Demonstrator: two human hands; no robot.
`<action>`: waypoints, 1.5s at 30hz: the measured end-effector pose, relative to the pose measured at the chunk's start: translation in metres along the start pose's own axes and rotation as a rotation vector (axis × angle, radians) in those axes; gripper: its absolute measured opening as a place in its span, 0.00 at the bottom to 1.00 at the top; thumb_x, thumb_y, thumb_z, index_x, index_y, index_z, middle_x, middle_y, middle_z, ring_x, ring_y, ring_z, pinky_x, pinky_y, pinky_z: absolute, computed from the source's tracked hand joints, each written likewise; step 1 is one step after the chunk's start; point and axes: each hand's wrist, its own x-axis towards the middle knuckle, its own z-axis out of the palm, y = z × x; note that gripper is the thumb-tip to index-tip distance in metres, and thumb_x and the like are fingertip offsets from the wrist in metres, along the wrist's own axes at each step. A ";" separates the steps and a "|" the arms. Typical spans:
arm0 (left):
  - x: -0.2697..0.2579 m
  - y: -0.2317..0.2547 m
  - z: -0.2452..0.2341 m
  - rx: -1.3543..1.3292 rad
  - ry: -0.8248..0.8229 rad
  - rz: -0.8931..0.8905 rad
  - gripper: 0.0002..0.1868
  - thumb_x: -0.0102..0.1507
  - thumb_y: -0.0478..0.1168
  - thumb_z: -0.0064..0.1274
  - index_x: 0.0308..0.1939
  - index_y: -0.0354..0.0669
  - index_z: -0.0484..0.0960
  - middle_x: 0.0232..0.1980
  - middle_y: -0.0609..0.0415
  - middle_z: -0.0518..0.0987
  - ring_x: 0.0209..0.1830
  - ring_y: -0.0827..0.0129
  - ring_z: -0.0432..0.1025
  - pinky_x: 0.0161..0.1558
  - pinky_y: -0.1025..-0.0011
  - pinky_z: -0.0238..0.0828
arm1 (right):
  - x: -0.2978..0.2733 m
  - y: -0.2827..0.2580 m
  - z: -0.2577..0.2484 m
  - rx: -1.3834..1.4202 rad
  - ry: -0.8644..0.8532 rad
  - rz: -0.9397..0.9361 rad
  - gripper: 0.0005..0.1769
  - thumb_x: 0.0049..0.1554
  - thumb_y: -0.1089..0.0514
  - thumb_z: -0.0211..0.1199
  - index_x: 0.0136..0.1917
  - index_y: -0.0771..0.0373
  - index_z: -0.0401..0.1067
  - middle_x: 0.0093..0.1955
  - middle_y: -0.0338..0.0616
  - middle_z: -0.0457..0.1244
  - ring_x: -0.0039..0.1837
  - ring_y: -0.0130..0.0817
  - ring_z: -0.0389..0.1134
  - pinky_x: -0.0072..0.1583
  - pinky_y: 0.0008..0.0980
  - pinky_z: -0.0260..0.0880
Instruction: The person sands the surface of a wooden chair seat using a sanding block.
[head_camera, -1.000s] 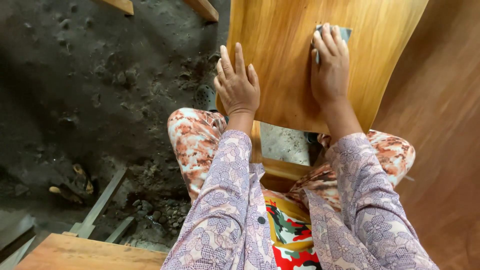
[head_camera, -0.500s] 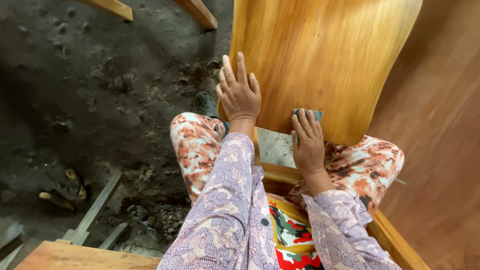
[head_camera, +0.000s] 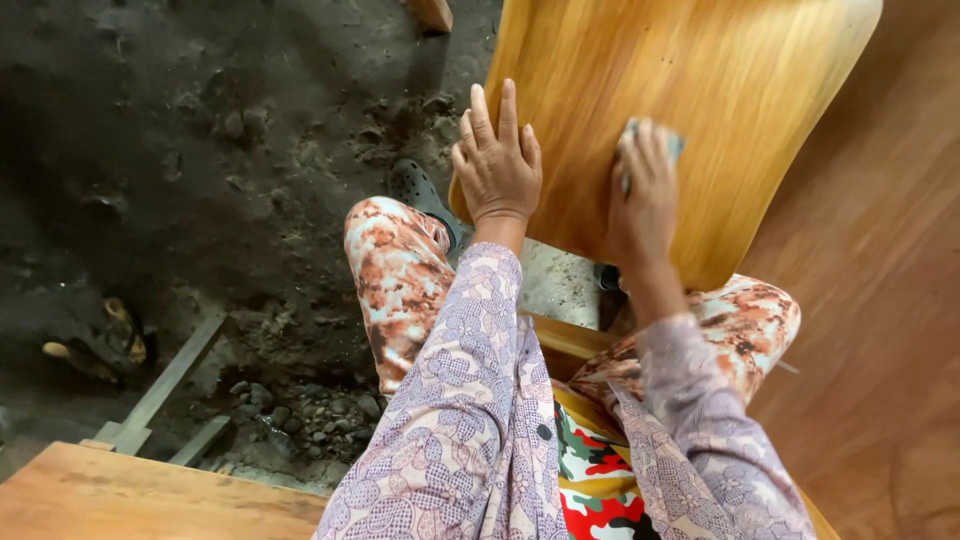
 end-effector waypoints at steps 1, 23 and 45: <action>0.000 0.000 0.000 -0.003 -0.001 -0.003 0.31 0.73 0.56 0.38 0.80 0.61 0.55 0.80 0.49 0.61 0.71 0.58 0.67 0.61 0.60 0.69 | -0.021 -0.014 -0.001 -0.003 -0.003 -0.001 0.21 0.72 0.58 0.45 0.70 0.74 0.66 0.78 0.63 0.53 0.80 0.63 0.48 0.80 0.54 0.41; -0.001 0.000 0.004 -0.043 0.009 -0.013 0.32 0.72 0.57 0.40 0.80 0.63 0.55 0.79 0.48 0.62 0.71 0.59 0.68 0.60 0.59 0.70 | 0.011 0.021 -0.001 -0.181 0.027 0.058 0.20 0.72 0.57 0.47 0.74 0.60 0.67 0.80 0.48 0.52 0.81 0.51 0.47 0.75 0.59 0.46; 0.003 0.002 -0.003 -0.065 0.000 -0.012 0.31 0.71 0.55 0.41 0.78 0.62 0.57 0.78 0.48 0.63 0.70 0.56 0.68 0.59 0.56 0.70 | 0.069 0.049 -0.010 -0.177 0.078 -0.057 0.16 0.69 0.65 0.55 0.69 0.63 0.70 0.76 0.49 0.57 0.76 0.59 0.53 0.66 0.65 0.55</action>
